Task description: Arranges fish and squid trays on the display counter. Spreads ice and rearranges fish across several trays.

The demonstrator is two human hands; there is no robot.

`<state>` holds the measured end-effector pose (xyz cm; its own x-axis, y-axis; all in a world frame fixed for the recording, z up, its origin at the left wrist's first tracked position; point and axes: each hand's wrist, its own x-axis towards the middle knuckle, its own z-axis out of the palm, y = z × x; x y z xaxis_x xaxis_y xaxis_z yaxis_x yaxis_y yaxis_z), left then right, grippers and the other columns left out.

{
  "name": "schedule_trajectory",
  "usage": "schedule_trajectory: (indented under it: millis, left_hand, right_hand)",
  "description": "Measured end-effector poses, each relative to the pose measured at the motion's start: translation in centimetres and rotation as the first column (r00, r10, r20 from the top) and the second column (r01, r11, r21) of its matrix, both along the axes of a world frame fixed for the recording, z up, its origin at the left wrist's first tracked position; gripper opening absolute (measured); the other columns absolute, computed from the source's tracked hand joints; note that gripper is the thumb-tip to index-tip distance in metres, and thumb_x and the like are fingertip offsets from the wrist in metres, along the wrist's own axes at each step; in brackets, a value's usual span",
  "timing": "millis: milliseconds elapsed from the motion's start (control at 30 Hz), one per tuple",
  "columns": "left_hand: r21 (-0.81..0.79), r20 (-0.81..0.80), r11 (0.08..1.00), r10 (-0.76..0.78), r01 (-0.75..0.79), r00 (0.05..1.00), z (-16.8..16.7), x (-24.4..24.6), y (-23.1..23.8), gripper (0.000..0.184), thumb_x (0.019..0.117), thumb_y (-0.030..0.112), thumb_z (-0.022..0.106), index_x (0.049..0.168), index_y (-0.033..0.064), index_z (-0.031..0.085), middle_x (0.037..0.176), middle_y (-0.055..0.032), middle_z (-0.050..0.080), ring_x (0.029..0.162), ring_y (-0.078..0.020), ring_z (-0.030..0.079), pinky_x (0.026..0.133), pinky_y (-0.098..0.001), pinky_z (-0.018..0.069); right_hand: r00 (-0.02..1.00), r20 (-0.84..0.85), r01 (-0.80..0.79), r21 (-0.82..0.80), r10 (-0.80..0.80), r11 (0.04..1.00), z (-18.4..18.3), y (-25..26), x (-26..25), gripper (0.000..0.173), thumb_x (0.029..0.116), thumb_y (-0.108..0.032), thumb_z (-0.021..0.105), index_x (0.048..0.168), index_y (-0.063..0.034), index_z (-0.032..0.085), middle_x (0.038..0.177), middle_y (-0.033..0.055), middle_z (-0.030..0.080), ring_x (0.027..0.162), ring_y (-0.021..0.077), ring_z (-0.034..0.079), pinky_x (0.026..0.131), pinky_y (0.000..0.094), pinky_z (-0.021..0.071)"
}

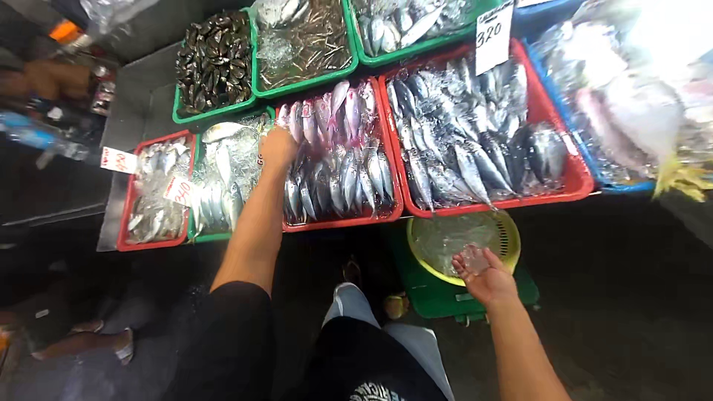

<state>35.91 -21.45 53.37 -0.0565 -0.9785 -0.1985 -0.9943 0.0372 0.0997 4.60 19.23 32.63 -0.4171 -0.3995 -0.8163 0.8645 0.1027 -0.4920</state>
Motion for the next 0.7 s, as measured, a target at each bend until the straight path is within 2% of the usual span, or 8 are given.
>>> schedule_trajectory:
  millis: [67,100,167,300,433,533,600,700]
  left_hand:
    - [0.091,0.139,0.996,-0.027,0.014,0.99,-0.6,0.5,-2.2,0.051,0.0861,0.027,0.076,0.118,-0.0106,0.063,0.128,-0.036,0.06,0.123,-0.0545,0.056,0.092,-0.0751,0.0474]
    - [0.094,0.173,0.995,-0.031,0.015,0.984,-0.9,0.4,-2.5,0.051,0.0847,0.026,0.077,0.119,-0.0094,0.063,0.13,-0.035,0.058,0.124,-0.0538,0.055,0.091,-0.0755,0.0477]
    - [0.052,0.206,0.999,-0.009,-0.002,0.979,-1.3,-0.2,-2.5,0.057,0.0816,0.025,0.078,0.126,-0.006,0.061,0.131,-0.0323,0.06,0.123,-0.052,0.057,0.09,-0.0747,0.0482]
    - [0.056,0.2,0.998,0.008,-0.02,0.98,-1.5,-0.8,-2.4,0.064,0.0799,0.028,0.079,0.129,-0.0083,0.057,0.129,-0.0337,0.06,0.122,-0.0528,0.057,0.093,-0.0739,0.0468]
    - [0.086,0.119,0.996,-0.019,0.009,0.993,-0.7,-0.1,-1.8,0.045,0.0825,0.026,0.075,0.111,-0.0067,0.064,0.119,-0.0316,0.065,0.111,-0.0502,0.064,0.082,-0.072,0.0514]
    - [0.067,-0.024,0.997,-0.026,0.027,0.999,0.8,0.0,-0.4,0.035,0.0828,0.021,0.073,0.106,-0.0046,0.065,0.11,-0.0288,0.067,0.103,-0.047,0.067,0.078,-0.0685,0.0544]
    - [0.088,-0.095,0.994,-0.05,0.058,0.994,0.0,0.3,-0.1,0.038,0.0835,0.02,0.071,0.113,-0.0044,0.065,0.113,-0.0296,0.066,0.106,-0.0483,0.066,0.08,-0.0702,0.0536]
    - [0.108,-0.121,0.993,-0.041,0.054,0.992,-1.9,0.3,-0.6,0.056,0.0902,0.034,0.074,0.129,-0.0035,0.061,0.132,-0.0329,0.057,0.121,-0.052,0.058,0.089,-0.0709,0.0514]
  right_hand:
    - [1.0,-0.001,0.029,0.083,-0.029,0.996,-1.6,-0.1,-0.9,0.049,0.1078,-0.042,0.048,0.144,-0.0093,0.041,0.119,0.0165,0.062,0.094,0.0277,0.07,0.08,0.0419,0.0618]
    - [1.0,-0.007,0.027,0.104,-0.026,0.994,-1.9,-0.2,-1.2,0.058,0.1075,-0.041,0.05,0.152,-0.0093,0.032,0.129,0.0197,0.059,0.1,0.0291,0.07,0.083,0.0409,0.0615]
    - [0.999,-0.044,0.01,0.123,-0.005,0.992,-1.7,-0.9,-1.7,0.063,0.1073,-0.038,0.051,0.155,-0.0073,0.024,0.133,0.0226,0.056,0.103,0.0296,0.07,0.086,0.0395,0.061]
    - [0.978,-0.167,-0.103,0.13,0.125,0.986,-0.2,-2.3,-1.8,0.053,0.108,-0.034,0.051,0.149,-0.0069,0.032,0.12,0.0184,0.062,0.093,0.0258,0.071,0.078,0.0396,0.0611]
    - [0.902,-0.321,-0.252,0.149,0.288,0.956,3.8,-3.0,1.4,0.027,0.1086,-0.025,0.05,0.13,-0.0085,0.05,0.096,0.0063,0.067,0.07,0.0164,0.068,0.063,0.0334,0.0595]
    - [0.861,-0.363,-0.319,0.163,0.357,0.934,6.1,-3.5,5.5,0.024,0.1082,-0.023,0.051,0.125,-0.0063,0.056,0.089,0.0054,0.066,0.062,0.015,0.063,0.057,0.0322,0.0574]
    - [0.859,-0.334,-0.353,0.166,0.389,0.921,6.8,-4.4,8.5,0.022,0.1075,-0.021,0.052,0.122,-0.0053,0.057,0.086,0.0062,0.066,0.06,0.0154,0.062,0.056,0.0327,0.0567]
    - [0.826,-0.32,-0.429,0.178,0.464,0.886,8.0,-7.3,12.2,0.021,0.1072,-0.02,0.053,0.12,-0.0042,0.058,0.086,0.0062,0.066,0.061,0.0145,0.061,0.055,0.0313,0.0553]
